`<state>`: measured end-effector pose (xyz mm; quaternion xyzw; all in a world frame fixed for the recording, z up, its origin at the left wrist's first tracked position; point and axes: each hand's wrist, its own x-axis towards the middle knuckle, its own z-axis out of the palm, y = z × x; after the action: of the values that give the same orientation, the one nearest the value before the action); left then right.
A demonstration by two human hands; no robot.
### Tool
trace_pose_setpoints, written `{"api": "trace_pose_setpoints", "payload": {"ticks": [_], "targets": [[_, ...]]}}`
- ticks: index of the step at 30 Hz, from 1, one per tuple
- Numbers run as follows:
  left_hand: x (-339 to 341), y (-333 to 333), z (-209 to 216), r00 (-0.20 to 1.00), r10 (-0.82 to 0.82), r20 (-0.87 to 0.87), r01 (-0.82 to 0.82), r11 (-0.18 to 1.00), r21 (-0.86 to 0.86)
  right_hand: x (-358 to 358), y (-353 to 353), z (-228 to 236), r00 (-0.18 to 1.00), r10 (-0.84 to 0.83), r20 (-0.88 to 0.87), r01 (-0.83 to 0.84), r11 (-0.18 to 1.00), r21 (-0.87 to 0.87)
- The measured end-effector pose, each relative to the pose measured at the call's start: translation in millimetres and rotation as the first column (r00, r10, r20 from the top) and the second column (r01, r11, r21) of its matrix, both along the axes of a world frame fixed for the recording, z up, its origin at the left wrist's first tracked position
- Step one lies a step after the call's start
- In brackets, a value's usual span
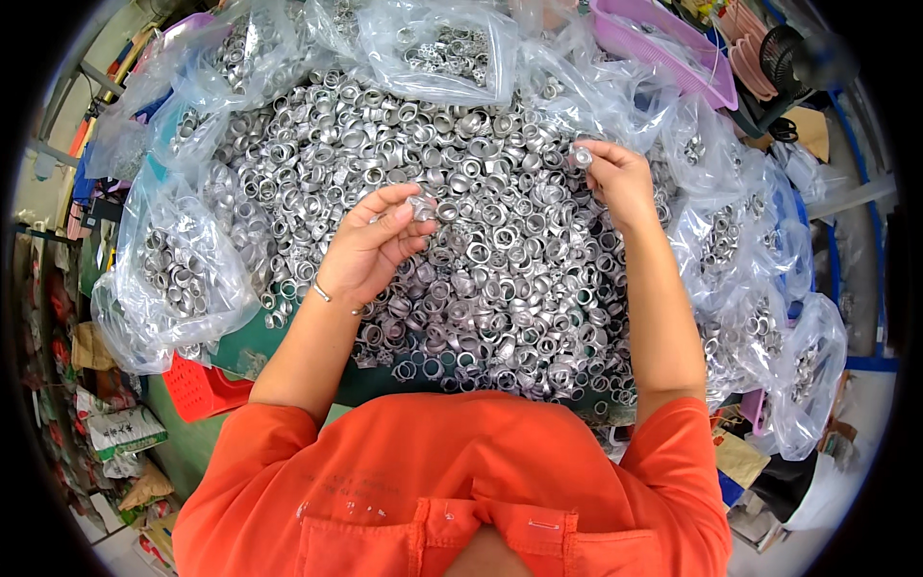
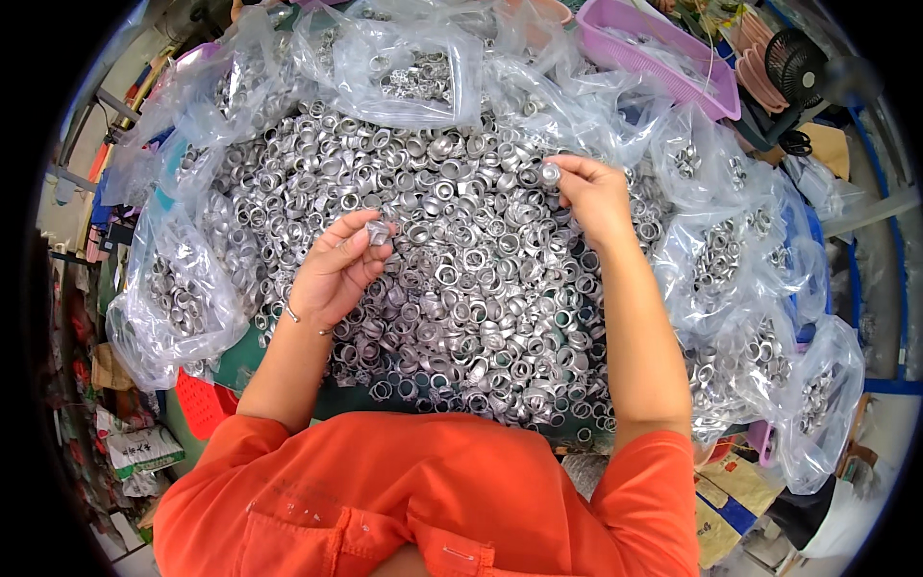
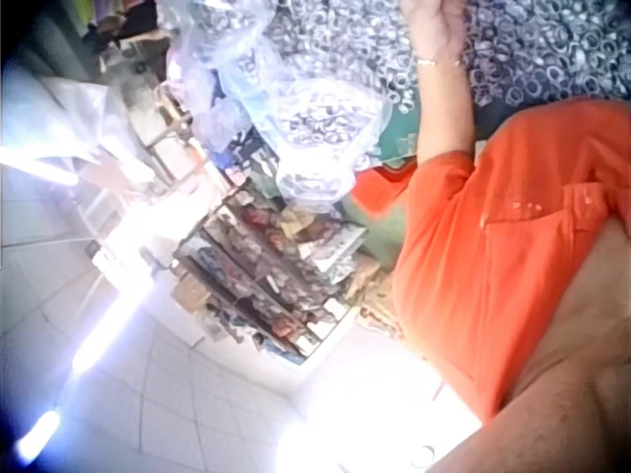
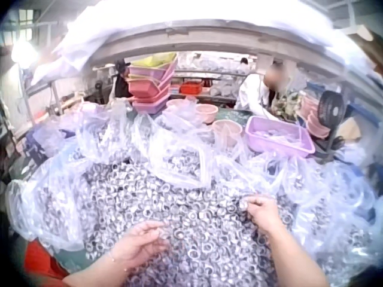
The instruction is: The person sorts through a large pile of small silver-colored circular metal components by hand, picking them up to look at them and then placing them into plastic bags on the table.
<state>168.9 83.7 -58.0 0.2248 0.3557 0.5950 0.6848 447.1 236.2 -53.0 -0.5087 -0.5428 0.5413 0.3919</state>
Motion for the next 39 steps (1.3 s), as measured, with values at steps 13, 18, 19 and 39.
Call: {"api": "trace_pose_setpoints", "payload": {"ticks": [13, 18, 19, 39], "targets": [[-63, -5, 40, 0.862, 0.478, -0.167, -0.421, 0.86, 0.289, 3, -73, 1, 0.901, 0.044, -0.432, -0.174, 0.948, -0.265], [-162, 13, 92, 0.418, 0.882, -0.216, -0.798, 0.47, 0.376, -6, -93, 5, 0.943, 0.085, -0.322, -0.183, 0.94, -0.288], [-188, 20, 92, 0.4, 0.894, -0.199, -0.818, 0.447, 0.362, -8, -97, 5, 0.953, 0.094, -0.287, -0.177, 0.945, -0.277], [76, -36, 8, 0.889, -0.458, 0.02, 0.452, 0.868, -0.208, -28, -157, 9, 0.931, 0.246, 0.268, -0.352, 0.799, 0.488]]}}
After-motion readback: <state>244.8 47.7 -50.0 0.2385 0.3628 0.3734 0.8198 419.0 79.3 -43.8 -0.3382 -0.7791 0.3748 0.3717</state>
